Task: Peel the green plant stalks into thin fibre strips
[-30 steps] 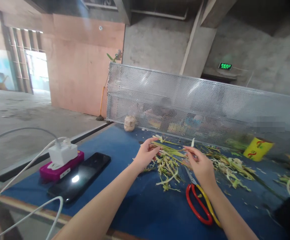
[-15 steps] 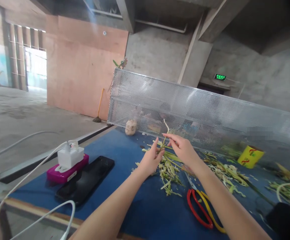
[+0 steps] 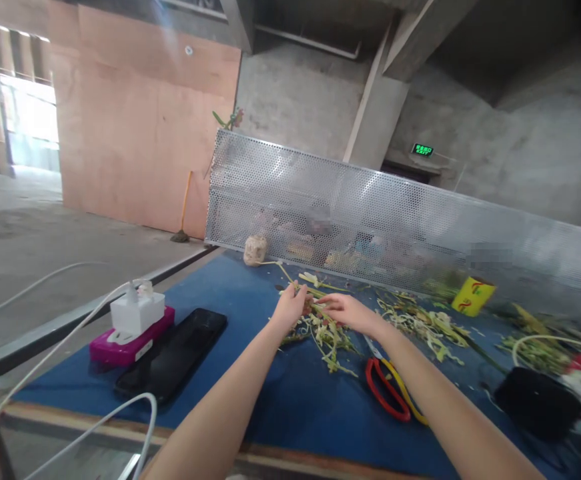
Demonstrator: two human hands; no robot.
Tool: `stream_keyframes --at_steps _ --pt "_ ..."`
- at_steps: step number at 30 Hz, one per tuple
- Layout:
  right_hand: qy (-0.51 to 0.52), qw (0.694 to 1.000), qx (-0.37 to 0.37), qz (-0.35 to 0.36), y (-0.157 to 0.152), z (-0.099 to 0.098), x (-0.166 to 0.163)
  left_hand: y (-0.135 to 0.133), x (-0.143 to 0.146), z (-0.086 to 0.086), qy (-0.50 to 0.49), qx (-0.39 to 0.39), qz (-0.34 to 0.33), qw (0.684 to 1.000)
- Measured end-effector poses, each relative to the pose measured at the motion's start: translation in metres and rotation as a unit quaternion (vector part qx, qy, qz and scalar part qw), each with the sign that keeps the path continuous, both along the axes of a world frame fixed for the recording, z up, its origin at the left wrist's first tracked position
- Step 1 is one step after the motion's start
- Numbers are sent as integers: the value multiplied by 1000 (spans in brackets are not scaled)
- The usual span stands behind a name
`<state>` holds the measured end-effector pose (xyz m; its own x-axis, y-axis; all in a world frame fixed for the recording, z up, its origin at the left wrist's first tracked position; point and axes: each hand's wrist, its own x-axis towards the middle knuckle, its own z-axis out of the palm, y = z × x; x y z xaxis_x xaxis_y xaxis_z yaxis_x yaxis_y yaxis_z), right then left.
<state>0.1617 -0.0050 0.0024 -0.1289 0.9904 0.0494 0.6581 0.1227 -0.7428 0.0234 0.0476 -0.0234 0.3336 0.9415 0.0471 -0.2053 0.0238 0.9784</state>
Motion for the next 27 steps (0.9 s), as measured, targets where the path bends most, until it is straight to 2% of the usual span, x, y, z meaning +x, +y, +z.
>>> stream_keyframes --at_steps 3,5,7,9,10,12,14,17,19,21,24,26,27 --pt "-93 990 105 -24 0 -10 -2 -1 -2 -2 15 48 3 999" --pt "-136 980 136 -48 2 -6 -2 -3 -7 -3 34 81 7 996" --pt "-159 973 152 -67 1 6 -1 -5 -11 -3 65 123 3 990" --pt "-189 964 172 -79 -3 23 0 -7 -14 -3 94 195 -27 976" --pt "-237 952 177 -79 -6 32 1 -7 -14 -4 101 224 -45 968" --pt "-299 938 157 -82 -13 48 0 -7 -14 -5 107 258 -73 957" --pt "-300 947 102 -60 -20 59 -3 -7 -13 -7 120 272 -77 952" --pt "-188 981 -43 16 -27 65 -13 -6 -13 -10 125 280 -66 950" --pt "-67 993 -74 57 -26 66 -21 -5 -12 -10 95 260 -81 957" --pt "19 998 -31 60 -20 67 -28 -4 -10 -8 29 219 -118 968" --pt "96 994 -4 42 -2 71 -37 -4 -6 -4 -100 83 -175 976" --pt "93 995 0 45 11 73 -40 -5 -4 -2 -149 -18 -189 970" --pt "61 997 43 25 16 74 -42 -5 -3 -1 -157 -51 -189 968"
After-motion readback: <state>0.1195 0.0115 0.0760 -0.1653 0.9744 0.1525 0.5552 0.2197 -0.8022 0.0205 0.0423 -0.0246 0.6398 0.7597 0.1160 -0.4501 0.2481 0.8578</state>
